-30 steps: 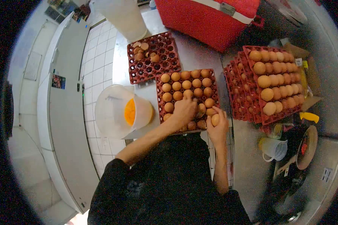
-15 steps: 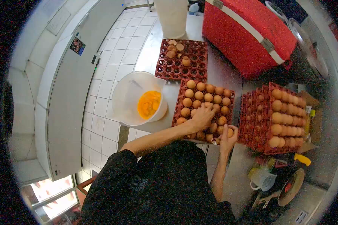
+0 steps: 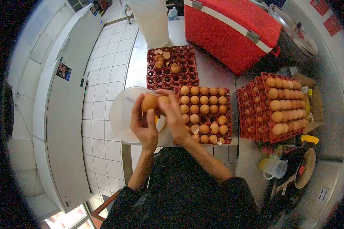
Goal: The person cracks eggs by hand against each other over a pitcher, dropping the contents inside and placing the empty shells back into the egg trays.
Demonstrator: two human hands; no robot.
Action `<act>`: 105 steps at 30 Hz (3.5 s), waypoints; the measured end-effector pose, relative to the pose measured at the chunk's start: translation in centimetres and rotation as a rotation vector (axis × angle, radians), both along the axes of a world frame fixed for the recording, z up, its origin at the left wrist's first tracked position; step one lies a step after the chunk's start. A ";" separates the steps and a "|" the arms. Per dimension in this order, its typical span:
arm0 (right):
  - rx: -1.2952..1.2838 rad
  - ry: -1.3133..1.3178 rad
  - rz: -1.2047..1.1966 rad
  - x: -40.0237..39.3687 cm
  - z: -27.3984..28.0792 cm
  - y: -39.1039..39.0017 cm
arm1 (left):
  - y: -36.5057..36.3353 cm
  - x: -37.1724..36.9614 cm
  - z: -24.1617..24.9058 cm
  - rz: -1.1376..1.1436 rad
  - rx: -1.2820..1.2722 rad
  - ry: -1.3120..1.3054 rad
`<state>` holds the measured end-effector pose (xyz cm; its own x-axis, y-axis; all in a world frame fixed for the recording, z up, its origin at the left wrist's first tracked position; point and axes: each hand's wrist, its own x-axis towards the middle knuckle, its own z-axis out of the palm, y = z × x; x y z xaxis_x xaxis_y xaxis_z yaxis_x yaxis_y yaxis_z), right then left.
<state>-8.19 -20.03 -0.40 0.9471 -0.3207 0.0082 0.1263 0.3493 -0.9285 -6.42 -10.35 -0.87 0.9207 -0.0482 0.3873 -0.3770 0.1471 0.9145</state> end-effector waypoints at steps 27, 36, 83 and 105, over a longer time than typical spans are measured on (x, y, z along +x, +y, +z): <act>-0.473 -0.181 0.132 3.6 -0.4 3.1 | 9.4 6.3 0.1 -0.247 0.198 0.313; -0.594 0.026 0.200 3.7 0.1 2.7 | 11.5 7.7 2.2 -0.394 0.445 0.238; -0.035 0.417 -0.044 -9.3 -10.5 -14.8 | -5.6 -1.3 -13.0 -0.252 1.099 -0.107; -0.285 -0.281 0.233 1.8 -1.1 -0.5 | 2.2 -0.8 0.6 0.256 0.155 0.152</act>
